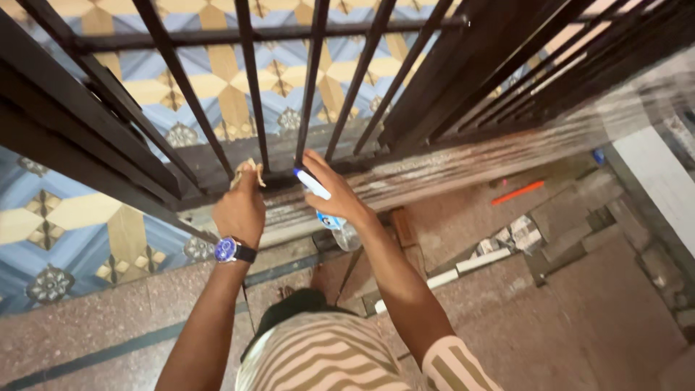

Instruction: The person wipes the bars and a latch of a metal gate with a small cloth, while holding a spray bottle.

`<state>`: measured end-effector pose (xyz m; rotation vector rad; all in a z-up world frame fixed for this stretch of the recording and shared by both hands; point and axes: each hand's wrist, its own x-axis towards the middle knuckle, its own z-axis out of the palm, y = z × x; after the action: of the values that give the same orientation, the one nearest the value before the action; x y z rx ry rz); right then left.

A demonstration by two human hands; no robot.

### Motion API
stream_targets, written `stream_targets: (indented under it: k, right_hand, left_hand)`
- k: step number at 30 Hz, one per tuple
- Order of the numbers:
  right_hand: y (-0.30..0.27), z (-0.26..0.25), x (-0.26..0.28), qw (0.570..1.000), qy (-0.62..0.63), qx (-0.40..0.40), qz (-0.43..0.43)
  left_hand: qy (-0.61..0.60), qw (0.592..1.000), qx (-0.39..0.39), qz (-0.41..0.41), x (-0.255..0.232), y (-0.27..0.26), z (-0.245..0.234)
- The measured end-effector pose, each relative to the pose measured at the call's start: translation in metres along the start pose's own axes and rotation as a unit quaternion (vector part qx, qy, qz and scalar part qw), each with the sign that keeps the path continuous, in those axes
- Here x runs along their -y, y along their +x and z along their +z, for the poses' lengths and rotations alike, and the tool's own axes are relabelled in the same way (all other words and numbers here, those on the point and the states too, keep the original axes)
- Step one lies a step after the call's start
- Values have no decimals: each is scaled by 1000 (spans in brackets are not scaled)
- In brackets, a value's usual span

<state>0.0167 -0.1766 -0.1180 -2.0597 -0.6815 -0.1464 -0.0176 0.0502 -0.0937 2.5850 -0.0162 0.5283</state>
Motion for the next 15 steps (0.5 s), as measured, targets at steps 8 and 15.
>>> stream_targets:
  k: [8, 15]
  right_hand:
    - [15, -10, 23, 999, 21, 30, 34]
    - [19, -11, 21, 997, 33, 40, 64]
  left_hand:
    - [-157, 973, -118, -117, -18, 11, 26]
    - [-551, 779, -103, -282, -34, 1, 20]
